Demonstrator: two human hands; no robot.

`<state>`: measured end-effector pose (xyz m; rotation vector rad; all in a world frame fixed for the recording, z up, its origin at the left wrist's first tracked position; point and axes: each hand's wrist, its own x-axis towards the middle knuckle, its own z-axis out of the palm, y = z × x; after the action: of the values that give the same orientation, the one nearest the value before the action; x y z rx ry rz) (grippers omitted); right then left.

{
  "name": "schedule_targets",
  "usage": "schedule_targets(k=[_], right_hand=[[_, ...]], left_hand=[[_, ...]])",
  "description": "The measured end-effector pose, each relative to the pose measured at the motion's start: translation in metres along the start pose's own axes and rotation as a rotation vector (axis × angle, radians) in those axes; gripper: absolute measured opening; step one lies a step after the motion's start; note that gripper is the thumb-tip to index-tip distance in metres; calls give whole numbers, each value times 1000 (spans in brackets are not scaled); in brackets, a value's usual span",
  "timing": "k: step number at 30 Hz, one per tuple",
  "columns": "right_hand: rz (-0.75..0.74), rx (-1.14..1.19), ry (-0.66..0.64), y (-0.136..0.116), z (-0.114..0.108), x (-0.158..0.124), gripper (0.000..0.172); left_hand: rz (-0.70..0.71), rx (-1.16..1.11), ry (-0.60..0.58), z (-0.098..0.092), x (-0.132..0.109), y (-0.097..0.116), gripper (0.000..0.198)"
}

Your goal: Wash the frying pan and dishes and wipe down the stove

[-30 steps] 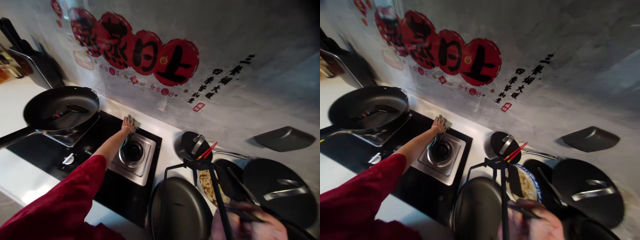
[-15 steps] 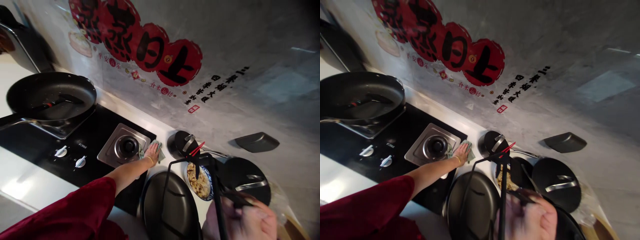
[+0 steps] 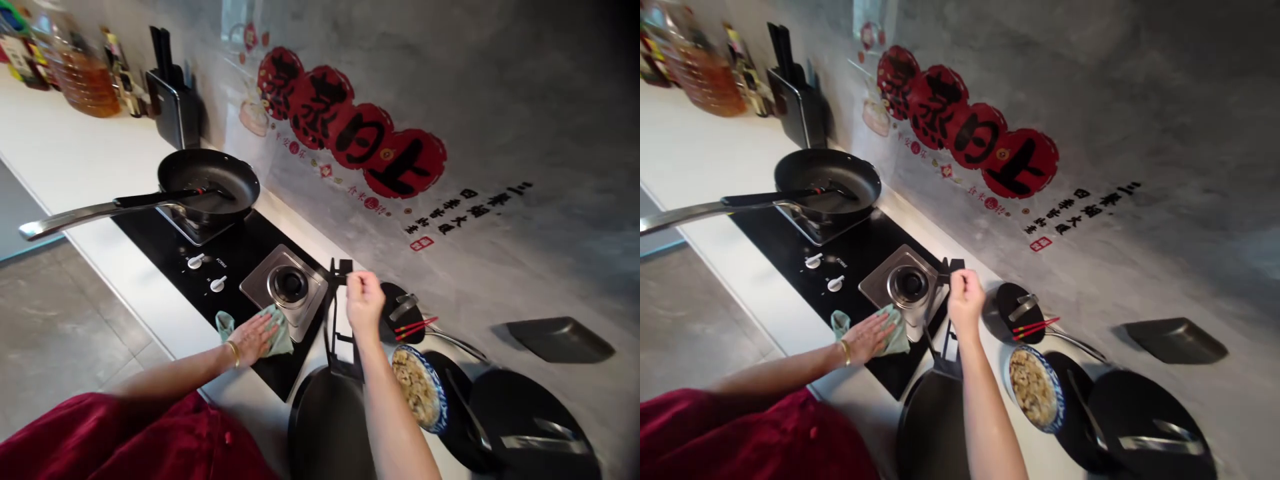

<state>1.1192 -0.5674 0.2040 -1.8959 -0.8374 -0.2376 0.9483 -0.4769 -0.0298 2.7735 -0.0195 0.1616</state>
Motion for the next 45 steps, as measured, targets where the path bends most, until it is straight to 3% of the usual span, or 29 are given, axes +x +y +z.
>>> schedule_targets(k=[4,7,13,18,22,32,36,39,45], right_hand=[[-189,-409,-471,20,71,10,20],[-224,-604,-678,33,115,12,21],[-167,-742,-725,56,173,17,25],[-105,-820,-722,65,203,13,29],[-60,-831,-729,70,213,11,28],[17,-786,-713,66,215,7,28],[11,-752,-701,56,203,9,28],[-10,-718,-619,47,170,15,36],[35,-507,-394,34,57,3,34]], left_hand=[[-260,70,164,-21,-37,-37,48],[-361,117,231,-32,-66,-51,47],[-415,95,323,-39,-103,-63,48],[-416,76,287,-47,-102,-63,48],[-424,69,250,-50,-101,-63,48],[-407,110,248,-51,-102,-64,48],[-389,118,265,-48,-102,-64,48],[-360,123,272,-46,-102,-66,47],[-238,138,226,-44,-80,-67,46]])
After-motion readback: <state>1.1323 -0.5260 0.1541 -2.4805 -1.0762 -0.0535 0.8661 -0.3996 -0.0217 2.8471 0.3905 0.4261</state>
